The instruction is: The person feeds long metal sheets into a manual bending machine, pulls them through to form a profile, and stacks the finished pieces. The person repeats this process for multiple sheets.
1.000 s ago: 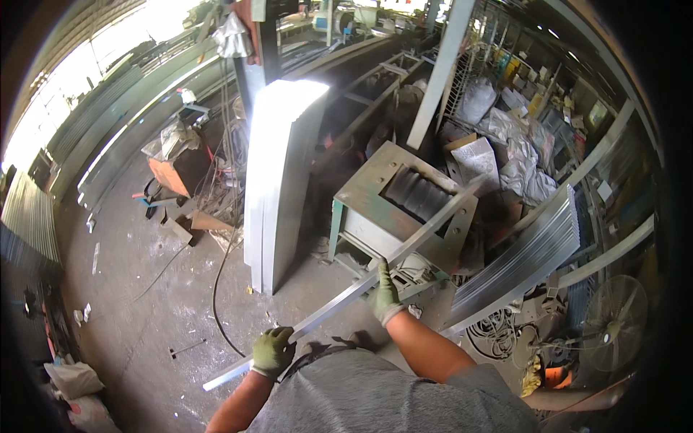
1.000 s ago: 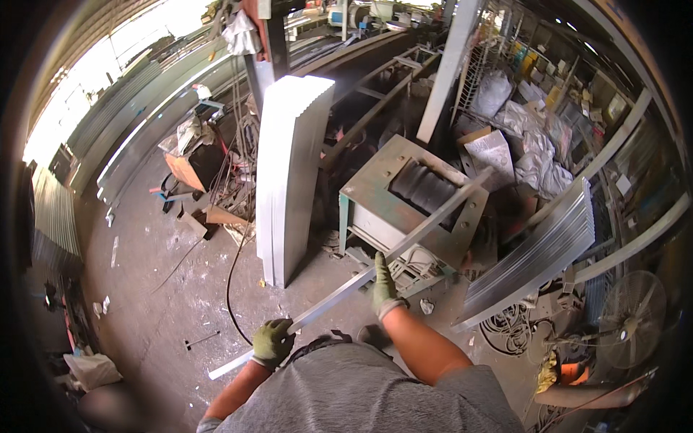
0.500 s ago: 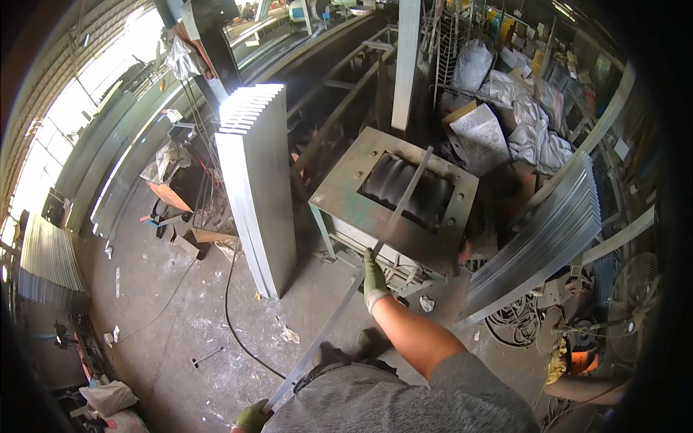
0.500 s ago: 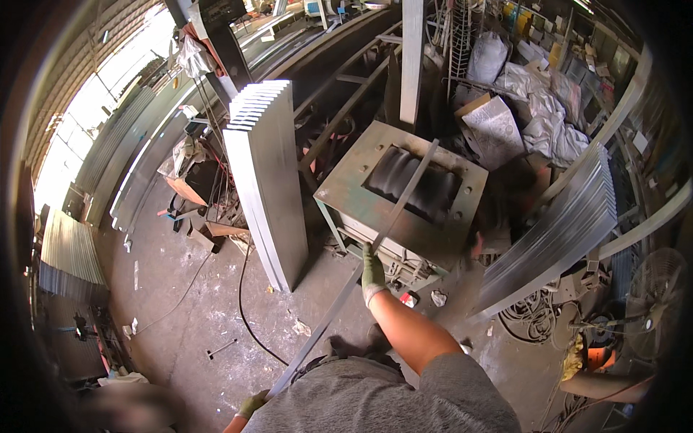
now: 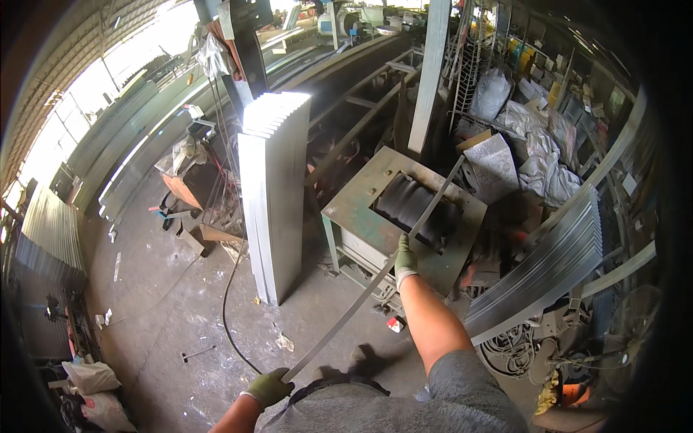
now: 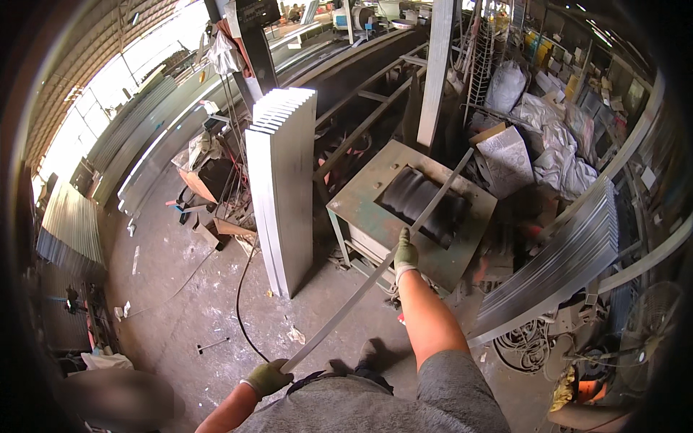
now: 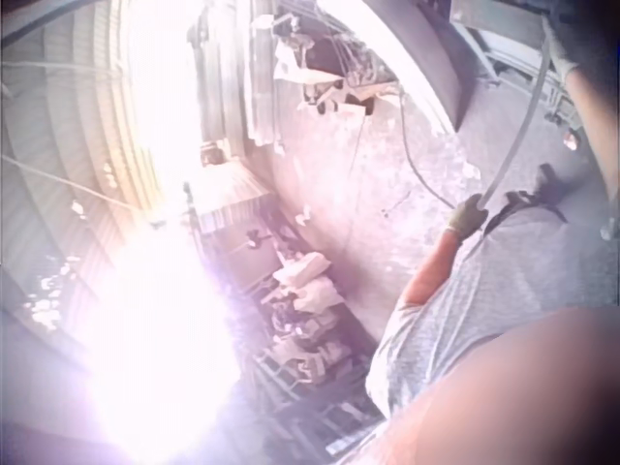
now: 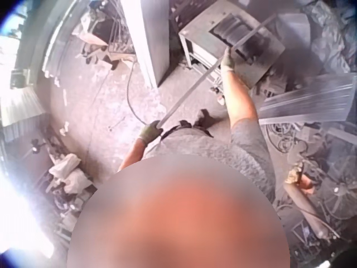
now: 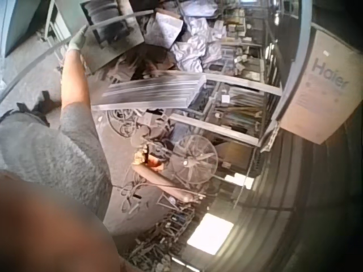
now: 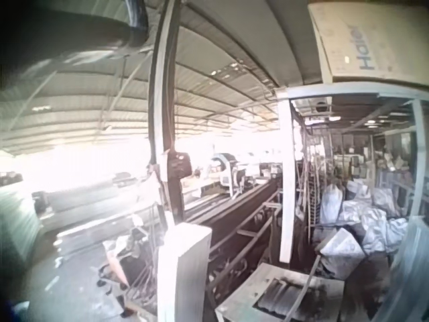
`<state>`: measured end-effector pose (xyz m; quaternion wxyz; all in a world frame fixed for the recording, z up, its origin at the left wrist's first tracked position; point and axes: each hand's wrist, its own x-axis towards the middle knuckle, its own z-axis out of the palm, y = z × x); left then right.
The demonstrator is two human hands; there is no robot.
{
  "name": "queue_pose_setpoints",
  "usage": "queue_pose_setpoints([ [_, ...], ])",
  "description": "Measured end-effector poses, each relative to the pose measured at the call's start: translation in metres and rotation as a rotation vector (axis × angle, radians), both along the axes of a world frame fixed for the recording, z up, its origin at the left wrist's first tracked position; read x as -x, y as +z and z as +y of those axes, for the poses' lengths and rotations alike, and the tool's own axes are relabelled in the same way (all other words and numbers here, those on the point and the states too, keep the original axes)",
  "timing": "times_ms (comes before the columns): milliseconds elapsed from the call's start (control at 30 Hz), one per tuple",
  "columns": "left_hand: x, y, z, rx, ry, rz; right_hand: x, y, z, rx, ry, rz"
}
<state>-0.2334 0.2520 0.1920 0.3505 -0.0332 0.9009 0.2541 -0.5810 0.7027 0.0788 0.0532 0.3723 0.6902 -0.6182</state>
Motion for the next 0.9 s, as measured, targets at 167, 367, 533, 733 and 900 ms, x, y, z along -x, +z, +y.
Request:
queue_pose_setpoints([
  [167, -0.040, -0.021, -0.030, -0.003, 0.052, -0.016, -0.017, -0.034, -0.044, -0.187, -0.055, 0.227],
  [367, -0.071, -0.033, -0.078, -0.030, 0.023, -0.022, -0.062, -0.053, -0.065, -0.154, 0.099, 0.009],
  [533, -0.103, -0.053, -0.131, -0.068, 0.026, -0.053, -0.104, -0.037, -0.115, -0.215, 0.087, -0.007],
  [733, -0.164, -0.120, -0.223, -0.174, -0.056, 0.018, -0.172, -0.024, -0.189, -0.346, 0.113, 0.058],
  [900, -0.227, -0.155, -0.301, -0.267, 0.075, 0.006, -0.235, -0.039, -0.273, -0.241, 0.174, -0.015],
])
